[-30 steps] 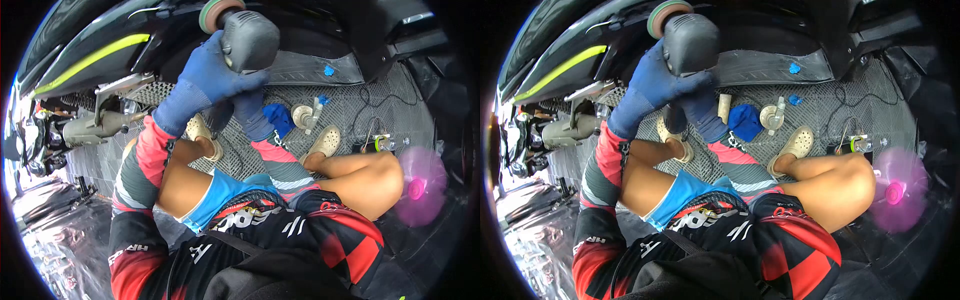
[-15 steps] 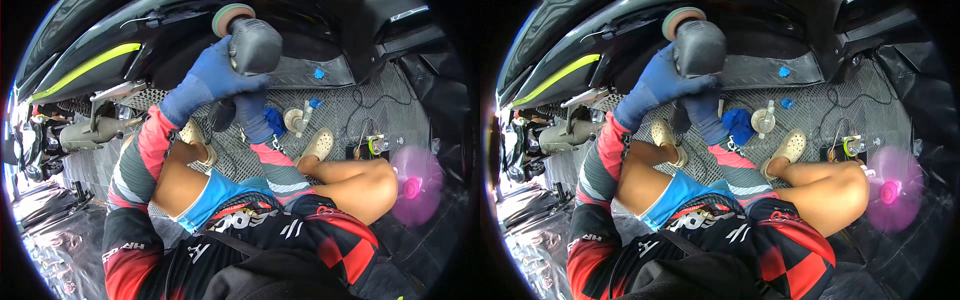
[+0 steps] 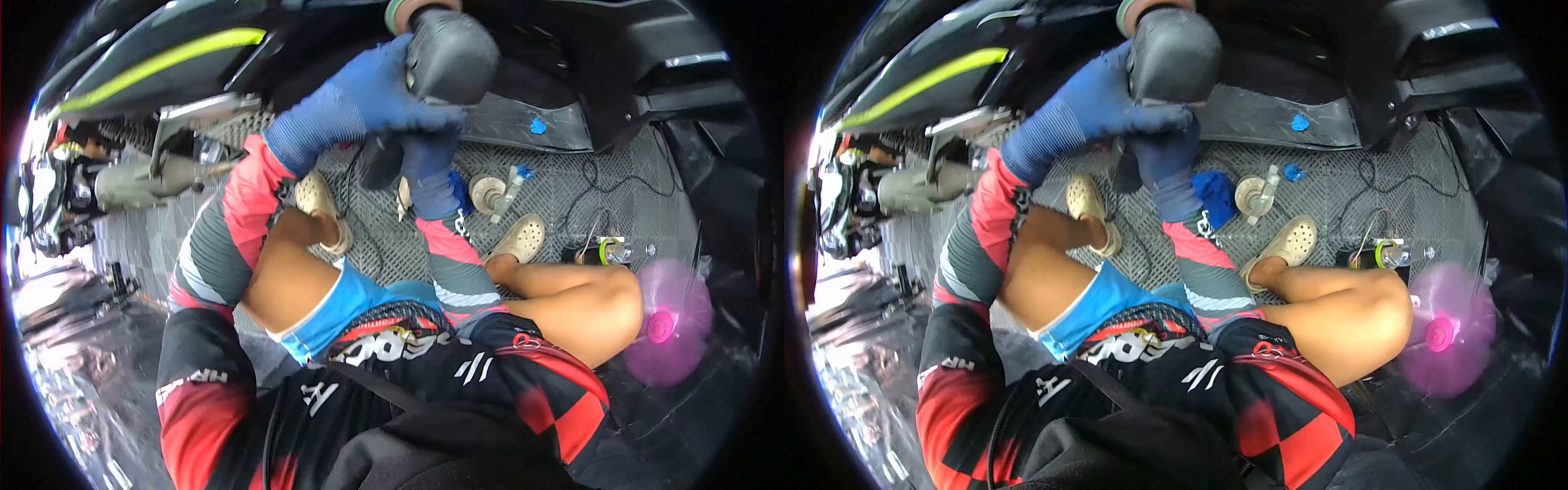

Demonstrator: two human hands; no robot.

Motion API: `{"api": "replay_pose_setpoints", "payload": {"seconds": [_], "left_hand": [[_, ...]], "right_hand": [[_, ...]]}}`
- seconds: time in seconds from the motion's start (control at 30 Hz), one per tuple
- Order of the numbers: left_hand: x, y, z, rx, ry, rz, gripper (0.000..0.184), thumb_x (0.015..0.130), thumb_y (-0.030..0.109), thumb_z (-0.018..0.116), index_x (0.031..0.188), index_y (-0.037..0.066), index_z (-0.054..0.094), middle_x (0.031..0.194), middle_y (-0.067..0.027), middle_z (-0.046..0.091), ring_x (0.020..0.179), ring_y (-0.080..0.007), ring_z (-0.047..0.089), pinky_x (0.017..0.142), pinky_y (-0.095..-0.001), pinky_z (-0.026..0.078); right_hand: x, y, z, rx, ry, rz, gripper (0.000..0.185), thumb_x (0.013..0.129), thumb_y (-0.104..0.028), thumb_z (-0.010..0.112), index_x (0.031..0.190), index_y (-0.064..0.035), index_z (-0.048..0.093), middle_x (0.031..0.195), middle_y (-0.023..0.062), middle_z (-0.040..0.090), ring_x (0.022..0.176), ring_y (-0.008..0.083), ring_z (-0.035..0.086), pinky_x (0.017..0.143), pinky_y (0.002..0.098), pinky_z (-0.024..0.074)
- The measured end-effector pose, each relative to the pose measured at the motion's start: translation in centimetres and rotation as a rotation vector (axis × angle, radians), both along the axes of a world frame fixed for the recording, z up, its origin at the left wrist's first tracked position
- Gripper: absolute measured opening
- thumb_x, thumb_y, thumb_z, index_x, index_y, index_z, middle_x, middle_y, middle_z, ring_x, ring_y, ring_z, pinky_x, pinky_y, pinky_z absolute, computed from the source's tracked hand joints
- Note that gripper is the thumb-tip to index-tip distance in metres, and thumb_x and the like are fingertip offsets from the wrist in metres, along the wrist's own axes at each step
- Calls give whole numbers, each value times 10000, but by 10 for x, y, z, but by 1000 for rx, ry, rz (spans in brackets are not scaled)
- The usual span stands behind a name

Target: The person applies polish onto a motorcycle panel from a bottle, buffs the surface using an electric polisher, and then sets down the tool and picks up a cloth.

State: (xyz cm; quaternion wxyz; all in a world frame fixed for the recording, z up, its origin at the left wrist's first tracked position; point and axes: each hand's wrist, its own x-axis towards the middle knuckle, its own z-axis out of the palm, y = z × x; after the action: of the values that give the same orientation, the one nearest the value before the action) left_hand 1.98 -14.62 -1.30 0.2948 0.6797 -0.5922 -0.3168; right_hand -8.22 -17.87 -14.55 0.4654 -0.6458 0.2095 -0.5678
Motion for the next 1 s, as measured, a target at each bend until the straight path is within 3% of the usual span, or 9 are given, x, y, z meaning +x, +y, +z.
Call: {"api": "replay_pose_setpoints", "payload": {"seconds": [0.1,0.17,0.27,0.47,0.8,0.87,0.9,0.93,1.0], "left_hand": [[2,45,54,71,-121,-48,780,873,454,764,1427,-1,455,1300,-215,625,1173,-314,638,1002,-398,509],[-1,105,88,73,-119,-75,772,885,443,751,1436,-1,442,1310,-214,618,1179,-317,633,1008,-400,504],[-18,197,115,163,-28,4,759,903,426,731,1450,-1,422,1324,-212,609,1189,-320,625,1016,-403,497],[-79,316,127,422,201,326,735,939,393,692,1477,-1,382,1353,-208,590,1210,-327,610,1033,-409,484],[-110,320,75,378,413,646,700,993,343,632,1519,0,323,1396,-202,561,1240,-338,587,1058,-418,463],[-119,298,54,209,1024,1474,699,1039,320,536,1568,-3,214,1446,-187,521,1303,-339,536,1111,-441,406],[-123,306,50,-35,1153,1349,644,1073,452,361,1533,2,334,1570,-196,377,1431,-334,404,1168,-472,335],[-120,304,50,-168,1259,1361,648,1070,451,370,1506,-29,356,1544,-222,402,1423,-349,412,1175,-494,329],[-107,297,48,-373,1469,1360,578,1044,453,441,1333,-36,545,1361,-250,575,1331,-368,511,1158,-543,353]], "right_hand": [[9,11,3,423,-144,326,211,858,-227,717,932,-30,702,886,115,702,745,164,675,651,353,539],[8,18,29,660,-430,387,180,793,-144,816,864,-21,707,785,28,692,679,119,639,642,279,528],[10,14,6,477,-165,186,225,871,-169,716,1003,14,721,908,80,721,777,162,691,722,310,576],[6,6,-12,622,-259,387,283,887,-215,717,1072,-2,683,928,81,704,794,175,682,732,320,568],[1,4,-7,718,-372,499,336,907,-271,720,1141,-40,649,945,65,675,808,171,660,737,324,551],[1,6,-3,727,-328,428,325,904,-268,722,1123,-37,658,940,59,674,806,170,658,735,322,548],[1,5,-3,744,-284,366,314,900,-264,723,1105,-33,667,936,54,674,804,169,655,733,320,545],[5,0,-9,459,-289,288,292,893,-250,726,1082,-34,674,926,44,674,787,154,651,732,316,541],[9,4,-13,627,-276,252,248,883,-194,738,1075,-52,672,875,16,652,696,121,601,631,292,496]]}}
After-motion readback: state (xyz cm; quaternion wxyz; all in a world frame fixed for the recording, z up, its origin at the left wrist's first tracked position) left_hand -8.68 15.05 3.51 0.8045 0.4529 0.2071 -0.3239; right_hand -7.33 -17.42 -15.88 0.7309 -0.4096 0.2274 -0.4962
